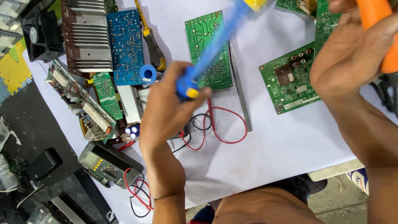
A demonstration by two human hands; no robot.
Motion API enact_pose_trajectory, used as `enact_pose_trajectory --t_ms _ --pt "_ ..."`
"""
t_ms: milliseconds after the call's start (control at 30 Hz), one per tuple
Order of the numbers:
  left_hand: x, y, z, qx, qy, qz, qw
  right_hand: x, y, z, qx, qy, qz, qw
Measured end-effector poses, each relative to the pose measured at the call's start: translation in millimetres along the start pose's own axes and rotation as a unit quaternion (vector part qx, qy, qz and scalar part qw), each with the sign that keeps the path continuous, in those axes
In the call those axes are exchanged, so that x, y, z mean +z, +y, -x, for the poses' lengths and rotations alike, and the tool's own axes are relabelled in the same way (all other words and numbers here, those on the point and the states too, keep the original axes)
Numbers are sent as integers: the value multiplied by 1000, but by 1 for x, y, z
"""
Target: Testing and repairing a circuit board using a multimeter, soldering iron, and desoldering pump.
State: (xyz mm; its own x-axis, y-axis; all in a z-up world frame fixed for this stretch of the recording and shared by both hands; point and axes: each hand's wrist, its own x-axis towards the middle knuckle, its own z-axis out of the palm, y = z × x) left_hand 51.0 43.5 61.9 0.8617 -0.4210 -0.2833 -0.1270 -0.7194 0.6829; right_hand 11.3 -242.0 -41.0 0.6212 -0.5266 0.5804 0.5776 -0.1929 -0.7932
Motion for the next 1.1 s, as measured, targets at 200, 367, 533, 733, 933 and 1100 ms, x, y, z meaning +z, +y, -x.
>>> enact_pose_trajectory --t_ms 200,367,533,733,933,1100 --pt "64 8 -11 71 -179 -305 933 1 0 6 146 -245 -131 949" --pt "106 13 -10 89 -198 -276 936 26 -14 35 91 -215 -129 964" --pt "88 9 -14 71 -245 -257 932 19 -7 31 124 -174 -142 967" --pt "-6 -13 0 -7 -190 -189 963 -8 7 2 102 -149 -7 984" --pt "25 -25 -24 246 218 502 800 20 -7 21 92 -325 78 938" --pt "56 -30 -46 322 368 537 688 21 -4 25 12 -294 68 953"
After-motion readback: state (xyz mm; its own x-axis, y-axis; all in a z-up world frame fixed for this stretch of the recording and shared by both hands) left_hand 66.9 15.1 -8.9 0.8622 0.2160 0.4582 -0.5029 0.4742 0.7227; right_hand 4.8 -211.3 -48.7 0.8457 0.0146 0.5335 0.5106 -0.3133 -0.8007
